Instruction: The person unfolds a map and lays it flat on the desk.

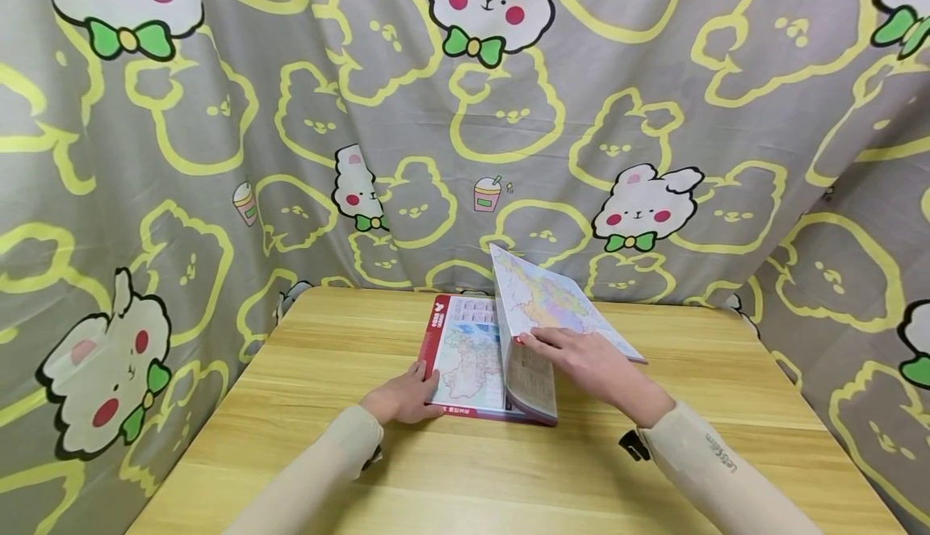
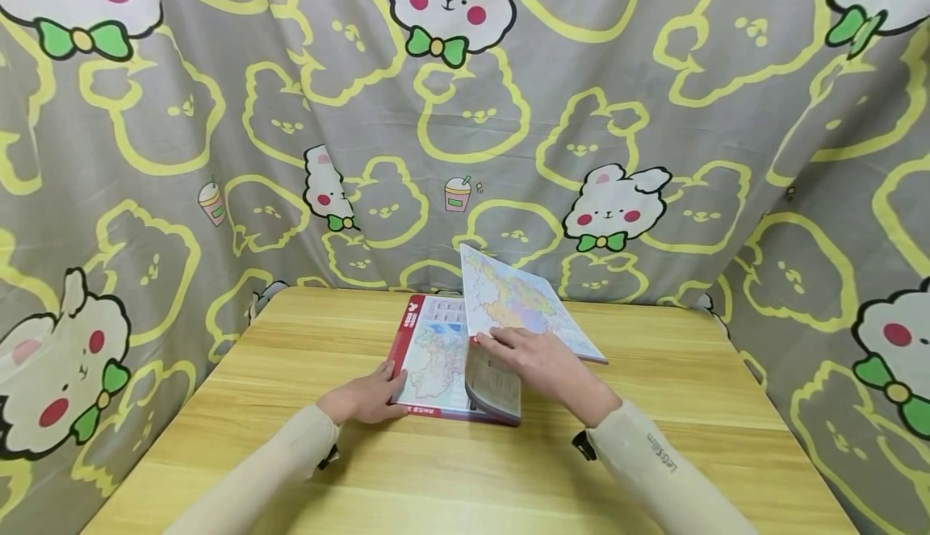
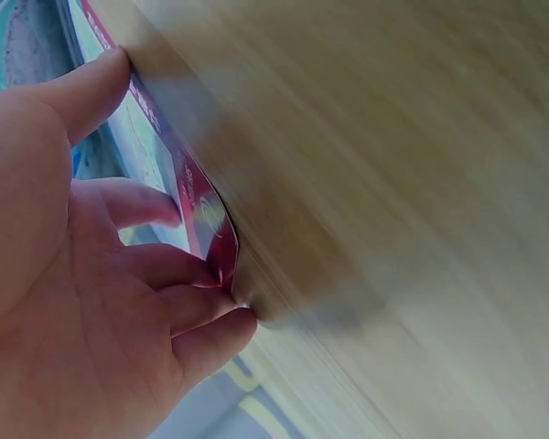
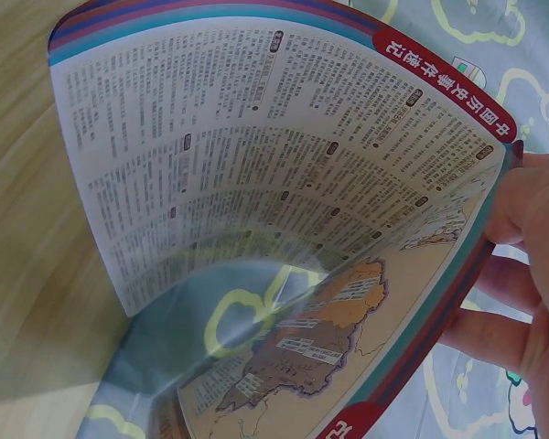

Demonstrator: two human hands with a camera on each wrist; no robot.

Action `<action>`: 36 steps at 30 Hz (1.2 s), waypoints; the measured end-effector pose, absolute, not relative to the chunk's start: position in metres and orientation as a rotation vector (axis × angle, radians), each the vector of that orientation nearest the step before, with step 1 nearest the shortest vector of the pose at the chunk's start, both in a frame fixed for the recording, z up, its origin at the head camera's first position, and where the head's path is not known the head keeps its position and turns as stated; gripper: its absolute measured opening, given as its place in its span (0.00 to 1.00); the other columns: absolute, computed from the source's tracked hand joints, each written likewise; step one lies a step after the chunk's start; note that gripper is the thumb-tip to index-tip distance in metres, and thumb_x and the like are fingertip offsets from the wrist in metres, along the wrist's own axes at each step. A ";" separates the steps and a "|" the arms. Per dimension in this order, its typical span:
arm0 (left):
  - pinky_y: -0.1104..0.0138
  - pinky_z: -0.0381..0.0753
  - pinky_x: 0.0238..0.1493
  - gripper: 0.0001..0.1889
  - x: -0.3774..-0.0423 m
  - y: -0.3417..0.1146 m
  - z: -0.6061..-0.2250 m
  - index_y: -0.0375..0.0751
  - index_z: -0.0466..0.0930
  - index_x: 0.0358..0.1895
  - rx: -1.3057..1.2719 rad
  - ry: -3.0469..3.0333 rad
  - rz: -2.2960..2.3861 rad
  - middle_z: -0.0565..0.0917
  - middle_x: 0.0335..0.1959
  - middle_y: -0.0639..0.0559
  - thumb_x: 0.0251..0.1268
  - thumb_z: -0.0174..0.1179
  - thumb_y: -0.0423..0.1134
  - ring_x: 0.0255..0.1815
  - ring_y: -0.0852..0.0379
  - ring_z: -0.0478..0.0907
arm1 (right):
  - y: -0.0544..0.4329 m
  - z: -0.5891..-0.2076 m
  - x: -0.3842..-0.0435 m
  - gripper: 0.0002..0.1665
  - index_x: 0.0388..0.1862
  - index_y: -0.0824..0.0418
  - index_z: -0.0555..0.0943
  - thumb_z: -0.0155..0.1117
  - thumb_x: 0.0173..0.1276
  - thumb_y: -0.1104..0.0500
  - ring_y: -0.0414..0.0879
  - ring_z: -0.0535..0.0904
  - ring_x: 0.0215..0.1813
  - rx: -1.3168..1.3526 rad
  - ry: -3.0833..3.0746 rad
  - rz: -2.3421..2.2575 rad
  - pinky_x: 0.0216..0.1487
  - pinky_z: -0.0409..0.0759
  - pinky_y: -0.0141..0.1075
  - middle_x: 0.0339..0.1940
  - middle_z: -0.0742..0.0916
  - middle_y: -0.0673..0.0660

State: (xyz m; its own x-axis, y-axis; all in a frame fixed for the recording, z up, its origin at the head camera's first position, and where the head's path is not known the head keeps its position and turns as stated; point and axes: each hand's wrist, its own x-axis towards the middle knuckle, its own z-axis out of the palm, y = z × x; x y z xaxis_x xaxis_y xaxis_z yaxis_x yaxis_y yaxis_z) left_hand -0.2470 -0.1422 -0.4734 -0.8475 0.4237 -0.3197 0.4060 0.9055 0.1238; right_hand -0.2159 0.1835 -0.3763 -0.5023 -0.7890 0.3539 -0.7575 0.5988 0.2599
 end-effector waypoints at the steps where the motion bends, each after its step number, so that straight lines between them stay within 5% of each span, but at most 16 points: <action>1: 0.51 0.59 0.67 0.39 -0.247 -0.143 -0.474 0.36 0.57 0.72 0.613 2.725 0.074 0.54 0.72 0.33 0.66 0.52 0.59 0.73 0.39 0.49 | 0.184 -0.376 -0.216 0.35 0.67 0.52 0.72 0.65 0.61 0.70 0.50 0.78 0.55 1.234 -2.385 -0.098 0.35 0.82 0.45 0.59 0.79 0.55; 36: 0.49 0.58 0.66 0.43 -0.247 -0.173 -0.474 0.33 0.57 0.71 0.523 2.739 0.179 0.52 0.72 0.31 0.62 0.56 0.60 0.73 0.37 0.47 | 0.208 -0.363 -0.212 0.39 0.66 0.56 0.73 0.67 0.54 0.73 0.52 0.78 0.56 1.235 -2.286 0.049 0.41 0.81 0.47 0.60 0.79 0.56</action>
